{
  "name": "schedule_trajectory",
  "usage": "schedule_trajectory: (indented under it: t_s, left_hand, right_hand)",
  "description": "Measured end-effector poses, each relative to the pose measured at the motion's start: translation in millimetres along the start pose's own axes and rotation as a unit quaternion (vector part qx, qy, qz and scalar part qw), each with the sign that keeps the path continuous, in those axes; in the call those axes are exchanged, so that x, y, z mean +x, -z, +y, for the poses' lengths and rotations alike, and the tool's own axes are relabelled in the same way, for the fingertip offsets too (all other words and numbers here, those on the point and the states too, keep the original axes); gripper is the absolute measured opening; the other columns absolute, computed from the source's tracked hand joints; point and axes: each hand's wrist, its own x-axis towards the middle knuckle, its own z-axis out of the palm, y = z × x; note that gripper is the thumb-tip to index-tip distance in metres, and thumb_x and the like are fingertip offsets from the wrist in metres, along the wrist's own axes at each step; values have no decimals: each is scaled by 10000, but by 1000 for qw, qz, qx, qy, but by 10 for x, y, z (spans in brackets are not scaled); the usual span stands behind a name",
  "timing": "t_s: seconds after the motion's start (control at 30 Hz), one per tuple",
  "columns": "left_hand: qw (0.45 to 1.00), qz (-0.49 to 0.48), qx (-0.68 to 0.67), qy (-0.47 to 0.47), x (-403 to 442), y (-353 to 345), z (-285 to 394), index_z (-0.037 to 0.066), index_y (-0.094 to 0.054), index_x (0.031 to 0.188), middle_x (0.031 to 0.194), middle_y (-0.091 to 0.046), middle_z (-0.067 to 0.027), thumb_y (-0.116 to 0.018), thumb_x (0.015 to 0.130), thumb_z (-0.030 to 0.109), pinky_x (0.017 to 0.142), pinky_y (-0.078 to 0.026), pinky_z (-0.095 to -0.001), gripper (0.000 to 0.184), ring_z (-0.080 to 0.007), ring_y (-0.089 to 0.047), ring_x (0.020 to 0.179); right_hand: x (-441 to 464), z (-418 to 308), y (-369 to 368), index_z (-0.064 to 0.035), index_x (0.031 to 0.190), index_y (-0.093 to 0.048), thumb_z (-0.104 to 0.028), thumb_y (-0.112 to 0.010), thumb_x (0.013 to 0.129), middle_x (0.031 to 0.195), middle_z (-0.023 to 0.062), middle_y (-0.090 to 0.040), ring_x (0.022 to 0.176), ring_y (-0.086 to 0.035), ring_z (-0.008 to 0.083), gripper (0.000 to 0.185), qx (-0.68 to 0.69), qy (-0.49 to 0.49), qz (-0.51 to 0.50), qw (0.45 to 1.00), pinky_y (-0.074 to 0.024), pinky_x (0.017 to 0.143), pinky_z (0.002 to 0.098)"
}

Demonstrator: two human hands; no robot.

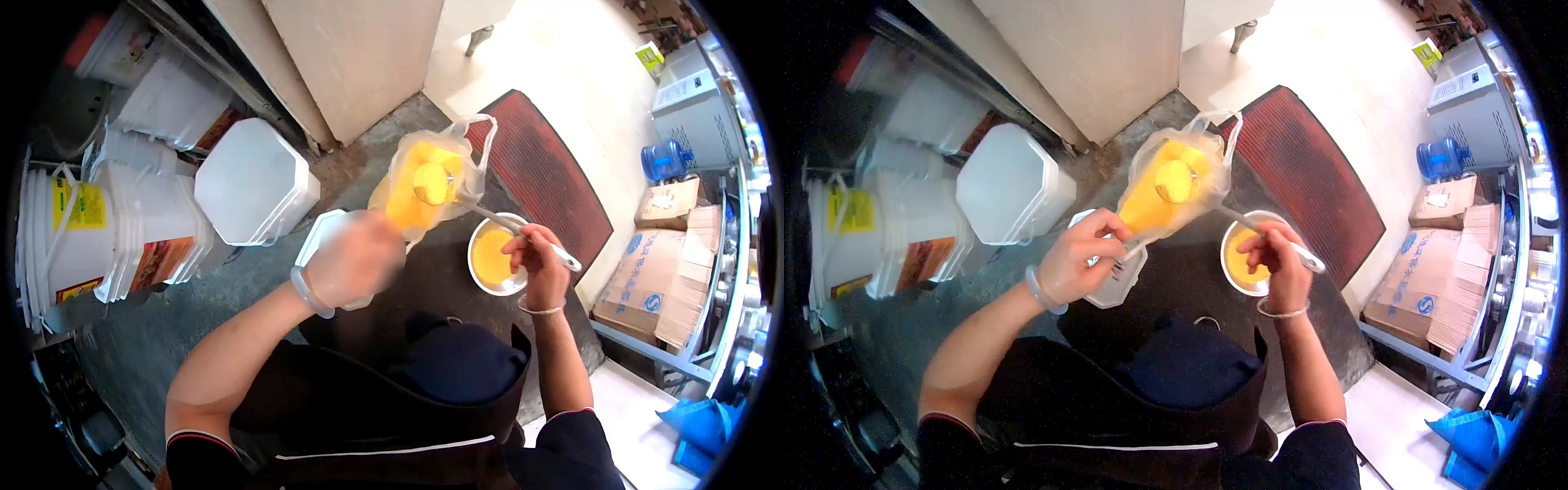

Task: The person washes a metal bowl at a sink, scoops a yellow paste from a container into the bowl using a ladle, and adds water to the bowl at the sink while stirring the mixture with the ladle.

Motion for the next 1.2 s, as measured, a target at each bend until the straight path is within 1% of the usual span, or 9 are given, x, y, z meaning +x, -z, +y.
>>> schedule_trajectory:
  t_s: [0.2,0.4,0.47,0.57,0.67,0.7,0.8,1.0,1.2]
  left_hand:
    - [997,0,-59,51,-10,-45,-13,-6,-579,768,917,-500,-109,-504,680,-118,731,-458,-295,160,-231,-549,858]
    - [997,0,-64,37,22,-62,-29,-10,-575,771,914,-498,-110,-505,682,-121,745,-455,-299,159,-230,-550,858]
    - [997,1,-64,35,34,-60,-24,-11,-574,772,915,-497,-112,-504,682,-122,748,-453,-297,160,-231,-550,858]
    - [997,7,-64,35,37,-59,-20,-13,-572,775,918,-494,-114,-501,682,-124,751,-450,-294,161,-232,-547,860]
    - [998,11,-56,39,1,-34,-8,-16,-570,777,919,-490,-114,-499,682,-123,749,-448,-293,160,-232,-542,864]
    - [998,11,-50,39,2,-20,-1,-18,-570,778,918,-489,-114,-499,681,-123,749,-447,-293,160,-232,-540,866]
    - [996,4,-76,51,-14,-28,-20,-17,-569,778,916,-485,-110,-498,683,-118,743,-444,-295,156,-226,-533,867]
    - [998,17,-51,34,47,-40,0,-1,-584,805,892,-499,-92,-541,698,-89,710,-445,-281,146,-217,-533,831]
    - [992,104,53,51,80,-36,-47,58,-597,840,840,-513,-55,-592,689,-12,597,-461,-312,167,-232,-555,673]
  right_hand:
    - [-533,-329,601,-9,954,-549,-199,-451,878,721,148,-614,549,-518,129,227,-4,35,88,995,-415,509,231]
    - [-824,93,985,3,917,-566,-131,-472,878,785,131,-628,626,-561,170,168,-251,28,88,964,-456,586,271]
    - [-818,334,1051,4,914,-560,-51,-493,847,813,146,-607,689,-574,247,110,-503,140,-57,851,-457,624,310]
    - [-801,560,1018,0,901,-566,8,-494,825,796,160,-568,756,-563,301,105,-599,247,-115,753,-453,675,328]
    - [-841,531,994,4,892,-563,-7,-477,844,793,150,-571,722,-567,260,98,-518,220,-19,826,-453,663,317]
    - [-896,549,1056,-1,890,-569,-11,-449,872,821,124,-593,702,-568,197,122,-417,133,31,899,-453,647,291]
    - [-899,314,908,3,943,-542,-157,-401,921,865,153,-622,670,-556,159,214,-159,121,140,970,-460,626,264]
    - [-781,-55,608,-5,973,-513,-205,-412,902,833,229,-617,622,-550,173,235,82,103,77,988,-453,580,269]
    - [-741,107,455,-26,984,-505,-209,-391,916,814,202,-615,604,-520,158,226,75,130,93,984,-426,567,258]
